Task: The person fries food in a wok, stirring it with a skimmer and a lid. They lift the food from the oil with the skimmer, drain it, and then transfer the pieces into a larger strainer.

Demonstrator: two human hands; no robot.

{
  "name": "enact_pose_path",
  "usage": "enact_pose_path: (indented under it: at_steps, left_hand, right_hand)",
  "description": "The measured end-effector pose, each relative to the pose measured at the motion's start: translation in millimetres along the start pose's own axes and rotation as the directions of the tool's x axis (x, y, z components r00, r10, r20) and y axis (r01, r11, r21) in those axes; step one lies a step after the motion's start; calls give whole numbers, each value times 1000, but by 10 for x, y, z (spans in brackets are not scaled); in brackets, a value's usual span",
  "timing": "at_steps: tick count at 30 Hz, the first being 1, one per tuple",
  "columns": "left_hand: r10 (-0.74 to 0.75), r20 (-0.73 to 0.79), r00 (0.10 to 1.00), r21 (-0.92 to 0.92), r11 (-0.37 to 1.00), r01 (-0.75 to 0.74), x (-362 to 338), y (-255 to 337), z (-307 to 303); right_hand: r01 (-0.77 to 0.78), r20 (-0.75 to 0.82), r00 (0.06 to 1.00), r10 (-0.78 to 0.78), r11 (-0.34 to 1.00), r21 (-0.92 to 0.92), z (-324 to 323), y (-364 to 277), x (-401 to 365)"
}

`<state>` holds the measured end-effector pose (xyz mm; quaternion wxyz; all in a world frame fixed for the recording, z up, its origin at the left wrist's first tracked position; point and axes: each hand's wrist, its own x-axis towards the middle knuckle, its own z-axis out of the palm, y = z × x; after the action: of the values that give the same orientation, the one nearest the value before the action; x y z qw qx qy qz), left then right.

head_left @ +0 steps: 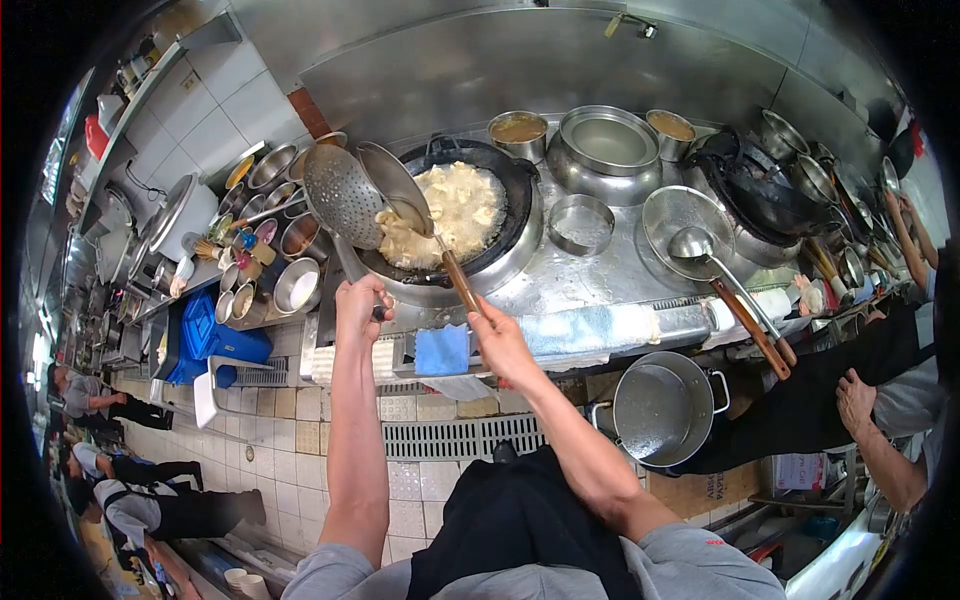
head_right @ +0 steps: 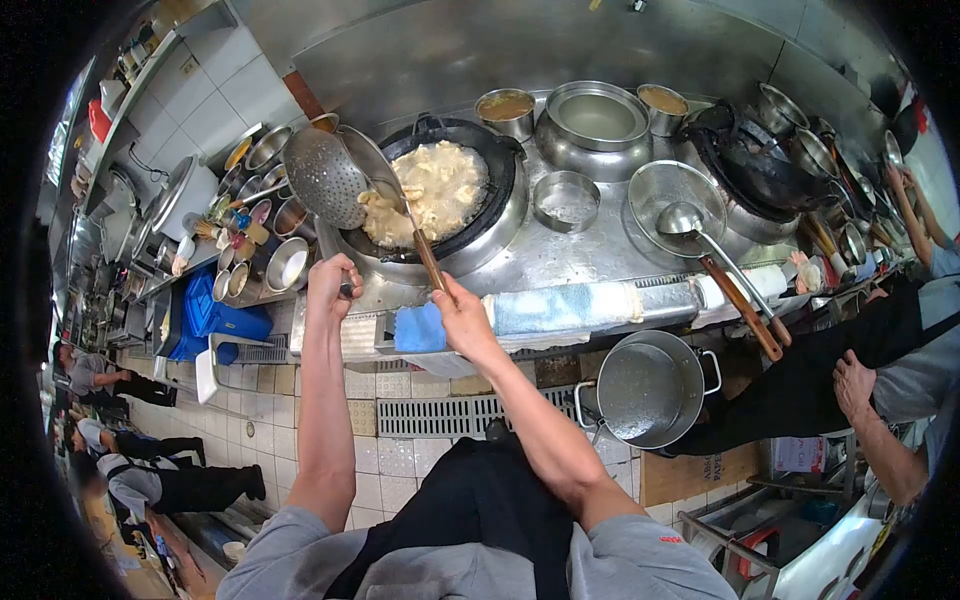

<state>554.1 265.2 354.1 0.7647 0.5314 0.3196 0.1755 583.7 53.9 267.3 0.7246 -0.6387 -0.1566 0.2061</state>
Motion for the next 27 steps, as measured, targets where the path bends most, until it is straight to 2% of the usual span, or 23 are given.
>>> enact_pose_path:
  at_steps: [1,2,3,5,6,8,11,12,13,15,16,17,18,19,21,23,24,26,27]
  left_hand:
    - [47,-15,999,42,998,-46,1,-3,13]
    - [45,-9,999,41,998,-45,11,3,32]
    - [79,-15,997,69,995,-78,6,28,39]
    - [114,-30,993,99,989,-110,3,84,-8]
    - [128,-30,991,154,980,-122,21,109,-10]
    - [142,-23,990,204,970,-134,45,138,22]
    - [118,7,993,258,959,-116,95,126,129]
    - [97,0,995,290,953,-93,183,59,179]
    - [77,-9,997,321,944,-70,306,-17,205]
    - [127,-13,992,425,899,-109,546,-150,284]
    - [114,-16,993,463,881,-93,637,-192,338]
    - [100,-19,995,502,862,-77,730,-225,383]
    - [61,-10,998,497,866,-48,835,-257,411]
    - [61,-5,998,498,866,-50,949,-277,431]
    - [-98,36,995,440,895,73,1076,-263,499]
    - [-133,32,991,439,892,106,1080,-198,598]
    - [-165,40,986,395,908,136,1103,-197,610]
    - [-222,61,973,301,934,194,1108,-168,616]
    - [-217,61,974,296,936,190,1068,-118,615]
  right_hand:
    - [-58,7,998,58,996,71,-85,-96,-34]
    - [-191,-31,981,191,981,-23,-192,-201,-86]
    - [-190,-31,982,189,981,-27,-283,-215,-72]
    - [-164,-154,974,168,986,36,-400,-244,-17]
    - [-164,-153,974,168,986,35,-492,-211,57]
    - [-19,-287,957,-41,979,-202,-701,-123,275]
    - [-11,-302,951,-62,972,-236,-859,-308,507]
    - [-16,-328,940,-93,949,-316,-910,-232,649]
    - [-12,-327,940,-98,948,-319,-920,-296,703]
    - [-140,-319,947,40,945,-295,-920,-408,808]
    - [-177,-296,947,127,973,-148,-904,-397,875]
    - [-174,-298,947,123,974,-148,-880,-375,937]
    - [-278,-252,928,273,960,14,-848,-352,991]
    - [-383,-183,893,411,908,170,-817,-318,1033]
    - [-452,-58,854,517,793,409,-707,-224,1075]
    - [-533,131,800,585,594,602,-640,-115,1087]
    - [-536,130,796,591,589,605,-587,-99,1040]
    - [-562,261,773,578,434,704,-516,-137,978]
    - [-563,262,775,575,439,700,-516,-218,956]
